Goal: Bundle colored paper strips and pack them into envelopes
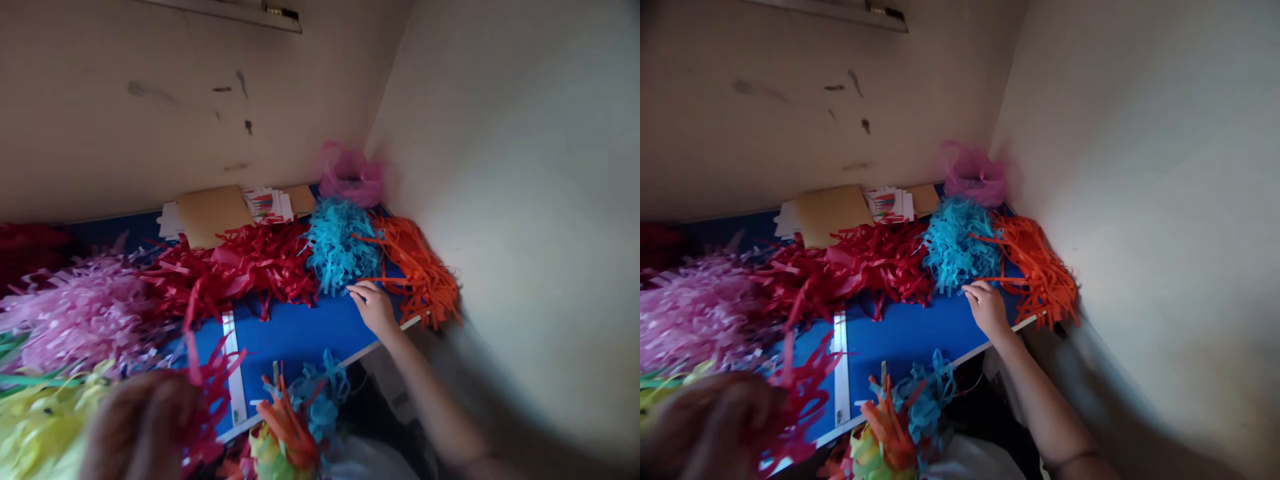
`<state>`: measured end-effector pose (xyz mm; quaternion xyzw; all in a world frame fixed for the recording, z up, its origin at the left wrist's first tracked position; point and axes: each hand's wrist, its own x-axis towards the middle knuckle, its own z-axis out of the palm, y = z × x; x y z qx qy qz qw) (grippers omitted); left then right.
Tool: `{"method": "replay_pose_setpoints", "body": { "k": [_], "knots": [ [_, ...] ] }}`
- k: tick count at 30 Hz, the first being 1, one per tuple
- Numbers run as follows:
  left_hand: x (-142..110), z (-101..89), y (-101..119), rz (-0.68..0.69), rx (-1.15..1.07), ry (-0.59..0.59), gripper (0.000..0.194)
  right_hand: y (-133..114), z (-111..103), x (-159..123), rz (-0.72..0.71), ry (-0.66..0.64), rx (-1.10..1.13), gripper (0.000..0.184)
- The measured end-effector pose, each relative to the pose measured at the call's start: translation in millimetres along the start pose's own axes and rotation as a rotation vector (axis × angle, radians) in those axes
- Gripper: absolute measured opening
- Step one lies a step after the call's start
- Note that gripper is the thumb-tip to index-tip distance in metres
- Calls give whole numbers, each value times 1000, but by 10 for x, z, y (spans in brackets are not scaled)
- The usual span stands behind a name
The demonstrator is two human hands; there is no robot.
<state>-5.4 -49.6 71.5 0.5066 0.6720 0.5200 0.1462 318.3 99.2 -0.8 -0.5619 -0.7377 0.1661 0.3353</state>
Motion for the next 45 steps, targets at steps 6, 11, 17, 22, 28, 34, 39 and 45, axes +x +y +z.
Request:
{"method": "replay_pose_setpoints", "body": {
  "k": [6, 11, 17, 22, 28, 34, 39, 45],
  "knots": [
    [-114, 466, 84, 456, 178, -435, 17, 131, 79, 36, -23, -51, -71, 18],
    [-186, 562, 4, 447, 216, -401, 15, -121, -127, -127, -3, 1, -27, 20],
    [-214, 613, 158, 207, 110, -386, 15, -1061, 48, -485, -137, -248, 478, 15],
    [-207, 536, 184, 173, 136, -406, 19, -1282, 234, -584, -39, -328, 649, 13],
    [-197, 449, 146, 287, 183, -423, 17, -1264, 233, -561, 140, -382, 806, 7],
    [-221, 460, 192, 287, 168, -355, 14, -1288, 237, -566, 235, -359, 882, 8],
    [-217, 479, 212, 325, 183, -337, 12, -1302, 221, -579, 253, -342, 817, 8],
    [-170, 491, 225, 468, 214, -358, 14, -1325, 148, -570, 48, -295, 644, 6]
  ]
}}
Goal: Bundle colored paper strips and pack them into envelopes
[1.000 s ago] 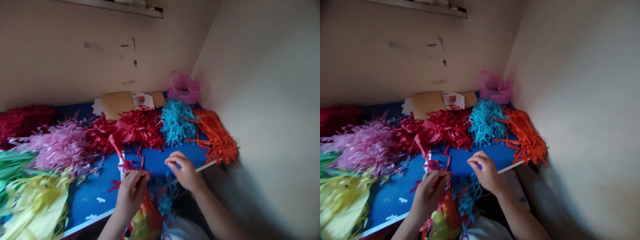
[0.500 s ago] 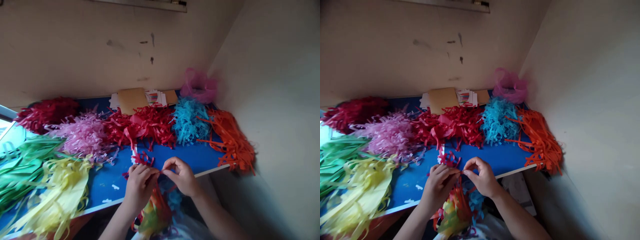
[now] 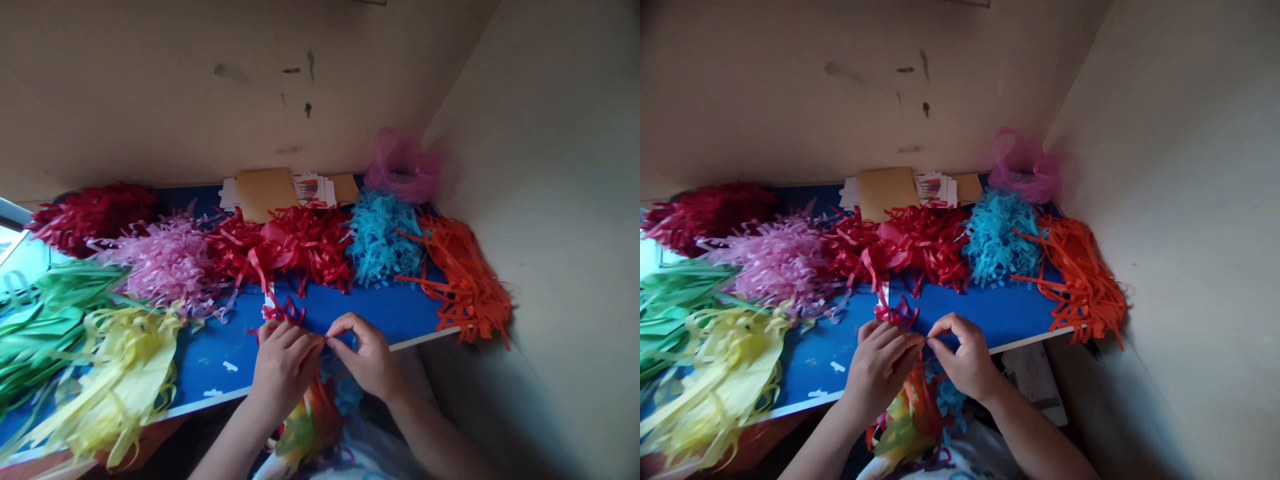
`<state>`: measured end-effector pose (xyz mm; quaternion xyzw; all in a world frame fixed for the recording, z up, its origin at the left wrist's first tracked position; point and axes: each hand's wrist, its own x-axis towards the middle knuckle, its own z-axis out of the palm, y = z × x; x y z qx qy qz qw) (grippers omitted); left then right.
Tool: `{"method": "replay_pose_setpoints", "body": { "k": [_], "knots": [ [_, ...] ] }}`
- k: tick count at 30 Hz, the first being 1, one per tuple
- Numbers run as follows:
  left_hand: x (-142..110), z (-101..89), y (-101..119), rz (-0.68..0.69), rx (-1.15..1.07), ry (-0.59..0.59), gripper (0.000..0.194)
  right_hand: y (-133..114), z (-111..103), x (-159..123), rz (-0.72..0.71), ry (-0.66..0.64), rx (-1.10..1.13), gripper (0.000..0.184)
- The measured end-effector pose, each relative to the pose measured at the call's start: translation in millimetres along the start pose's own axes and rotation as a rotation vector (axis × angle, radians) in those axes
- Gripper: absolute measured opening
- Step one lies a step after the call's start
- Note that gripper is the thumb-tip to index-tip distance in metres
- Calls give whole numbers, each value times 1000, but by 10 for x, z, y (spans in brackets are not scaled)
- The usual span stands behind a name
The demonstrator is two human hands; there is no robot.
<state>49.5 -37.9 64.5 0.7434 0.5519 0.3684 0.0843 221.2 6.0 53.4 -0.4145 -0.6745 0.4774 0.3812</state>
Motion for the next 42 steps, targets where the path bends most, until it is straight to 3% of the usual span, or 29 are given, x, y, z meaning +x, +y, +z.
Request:
{"method": "replay_pose_setpoints", "body": {
  "k": [4, 9, 14, 18, 24, 36, 42],
  "knots": [
    [-50, 22, -62, -98, -168, 4, 6, 9, -19, 12, 34, -90, 97, 11],
    [-91, 26, -104, -190, -324, -78, 21, 75, -5, 41, 151, -167, 371, 13],
    [-20, -35, -105, -52, -330, -96, 9, 76, -53, 41, 71, -114, 222, 14],
    [19, -103, -111, -19, -243, -105, 6, 43, -90, 19, -11, -57, 167, 10],
    [-11, -79, 4, 65, -78, 58, 10, -93, -95, -30, -207, 32, -55, 4],
    [-52, -30, 62, 125, -101, 116, 14, -172, -113, -125, -298, 64, -139, 11],
    [-34, -15, 110, 122, -97, 65, 12, -197, -105, -134, -321, 64, -166, 13]
  ]
}}
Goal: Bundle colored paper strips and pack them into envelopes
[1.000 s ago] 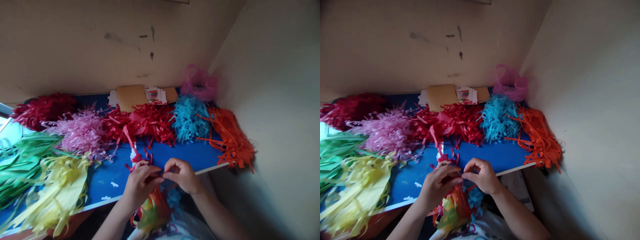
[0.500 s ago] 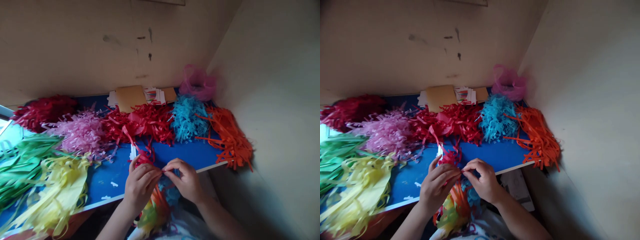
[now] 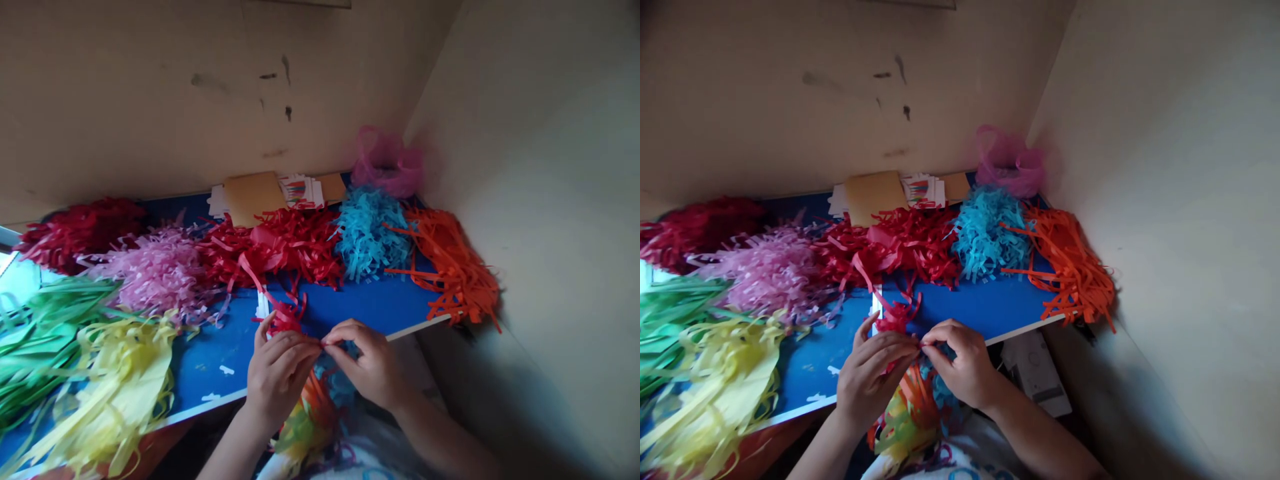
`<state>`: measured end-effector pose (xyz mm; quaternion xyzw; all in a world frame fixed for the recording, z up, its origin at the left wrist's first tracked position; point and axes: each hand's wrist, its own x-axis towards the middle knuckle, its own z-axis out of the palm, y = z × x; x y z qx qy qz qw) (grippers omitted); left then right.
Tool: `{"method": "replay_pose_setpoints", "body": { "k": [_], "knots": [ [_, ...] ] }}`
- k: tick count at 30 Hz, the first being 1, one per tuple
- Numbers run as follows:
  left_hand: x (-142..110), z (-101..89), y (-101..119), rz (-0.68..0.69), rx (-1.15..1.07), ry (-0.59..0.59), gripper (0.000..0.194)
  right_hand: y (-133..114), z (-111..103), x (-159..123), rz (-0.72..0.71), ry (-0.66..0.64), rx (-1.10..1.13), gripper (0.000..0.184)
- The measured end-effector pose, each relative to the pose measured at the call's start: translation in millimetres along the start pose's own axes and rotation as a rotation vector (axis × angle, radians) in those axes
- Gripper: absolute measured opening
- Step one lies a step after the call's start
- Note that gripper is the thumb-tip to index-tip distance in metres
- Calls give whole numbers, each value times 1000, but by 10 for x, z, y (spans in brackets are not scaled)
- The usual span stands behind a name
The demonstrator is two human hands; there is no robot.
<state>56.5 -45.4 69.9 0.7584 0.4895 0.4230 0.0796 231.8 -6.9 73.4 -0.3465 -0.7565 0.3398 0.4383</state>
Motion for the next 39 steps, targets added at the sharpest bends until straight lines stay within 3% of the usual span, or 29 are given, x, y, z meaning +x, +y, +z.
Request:
{"method": "replay_pose_setpoints", "body": {
  "k": [4, 8, 10, 12, 15, 18, 20, 23, 27, 29, 32, 36, 39],
  "knots": [
    [16, 79, 13, -33, 34, -54, 8, 17, -21, -27, -25, -5, -7, 14],
    [-82, -31, -163, -39, 41, -90, 9, 199, -382, -241, 89, -56, -21, 8],
    [-135, -147, -282, -45, -2, -67, 7, 360, -608, -454, 252, -181, -87, 6],
    [-154, -231, -330, -117, -107, -84, 6, 550, -741, -695, 414, -425, -204, 6],
    [-111, -250, -192, -229, -401, -232, 6, 839, -729, -1001, 582, -582, -385, 24],
    [-29, -234, 45, -222, -620, -463, 10, 1002, -671, -1150, 649, -566, -382, 7],
    [17, -232, 169, -272, -613, -516, 12, 965, -691, -1140, 668, -585, -316, 13],
    [53, -150, 331, -422, -605, -474, 15, 669, -760, -959, 675, -613, -140, 14],
    [37, 164, 525, -612, -806, -434, 23, 141, -804, -563, 615, -534, 154, 10],
    [16, 292, 548, -672, -840, -425, 25, 0, -793, -425, 688, -496, 276, 8],
    [-25, 355, 503, -674, -843, -426, 25, -24, -725, -349, 828, -445, 483, 5],
    [-170, 312, 389, -723, -953, -506, 26, 72, -685, -326, 831, -364, 834, 17],
    [-359, 254, 252, -833, -956, -526, 31, 168, -838, -279, 811, -36, 1119, 24]
  ]
}}
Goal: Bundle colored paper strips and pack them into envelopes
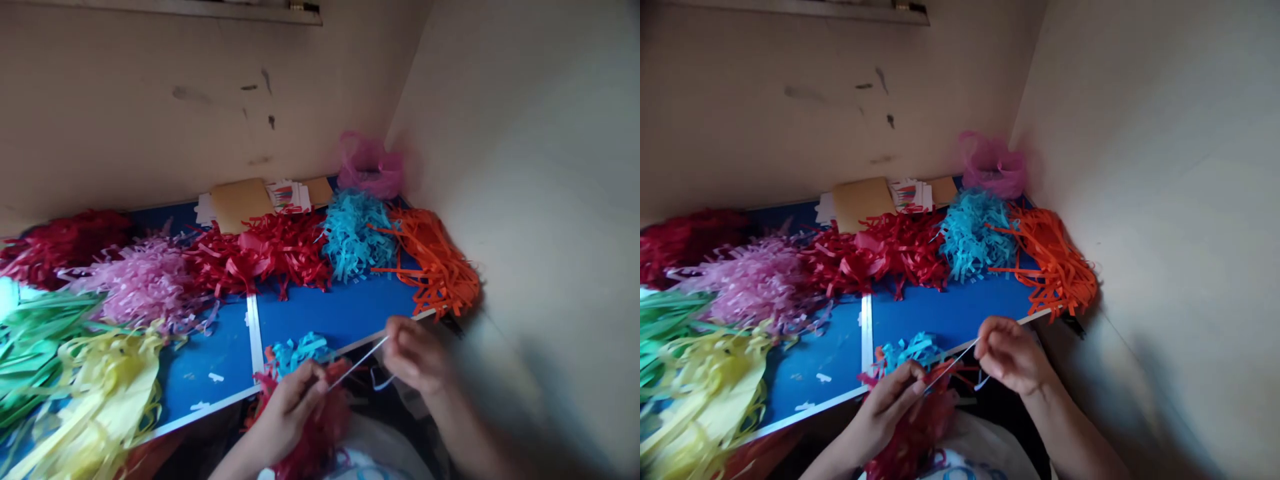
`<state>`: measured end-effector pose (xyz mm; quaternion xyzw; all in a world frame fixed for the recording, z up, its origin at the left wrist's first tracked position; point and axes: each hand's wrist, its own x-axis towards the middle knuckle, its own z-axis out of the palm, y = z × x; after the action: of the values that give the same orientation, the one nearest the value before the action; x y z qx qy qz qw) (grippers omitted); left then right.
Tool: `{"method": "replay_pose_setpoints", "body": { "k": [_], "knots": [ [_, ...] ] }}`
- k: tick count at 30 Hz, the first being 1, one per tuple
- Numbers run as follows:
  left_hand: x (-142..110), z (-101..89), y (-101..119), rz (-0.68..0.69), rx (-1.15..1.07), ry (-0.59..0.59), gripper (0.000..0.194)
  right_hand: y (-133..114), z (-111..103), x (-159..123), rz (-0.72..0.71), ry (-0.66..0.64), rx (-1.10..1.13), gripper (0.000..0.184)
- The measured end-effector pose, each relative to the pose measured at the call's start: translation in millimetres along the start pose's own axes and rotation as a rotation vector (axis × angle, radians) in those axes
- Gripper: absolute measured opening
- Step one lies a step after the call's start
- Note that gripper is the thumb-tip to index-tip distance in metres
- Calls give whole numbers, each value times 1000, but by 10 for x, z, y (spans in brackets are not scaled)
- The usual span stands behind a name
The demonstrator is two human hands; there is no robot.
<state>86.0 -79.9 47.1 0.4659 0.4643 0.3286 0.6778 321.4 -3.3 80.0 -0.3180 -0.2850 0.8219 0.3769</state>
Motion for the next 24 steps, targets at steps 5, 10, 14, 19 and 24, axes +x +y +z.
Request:
{"method": "replay_pose_setpoints", "body": {
  "k": [5, 10, 14, 19, 24],
  "knots": [
    [-88, -166, -187, -4, 52, 145, 36, -191, -228, 84, -375, 274, 141, 27],
    [-92, -155, -195, -48, 46, 164, 42, -434, -265, 234, -418, 255, 170, 27],
    [-160, -153, -172, -59, 86, 129, 40, -880, -177, 153, -471, 343, 161, 26],
    [-207, -248, -96, 62, -21, 268, 31, -667, 302, 92, -732, 327, -290, 20],
    [-136, -316, 13, 10, -629, 678, 34, 329, 815, 381, -369, 56, -860, 21]
  ]
}}
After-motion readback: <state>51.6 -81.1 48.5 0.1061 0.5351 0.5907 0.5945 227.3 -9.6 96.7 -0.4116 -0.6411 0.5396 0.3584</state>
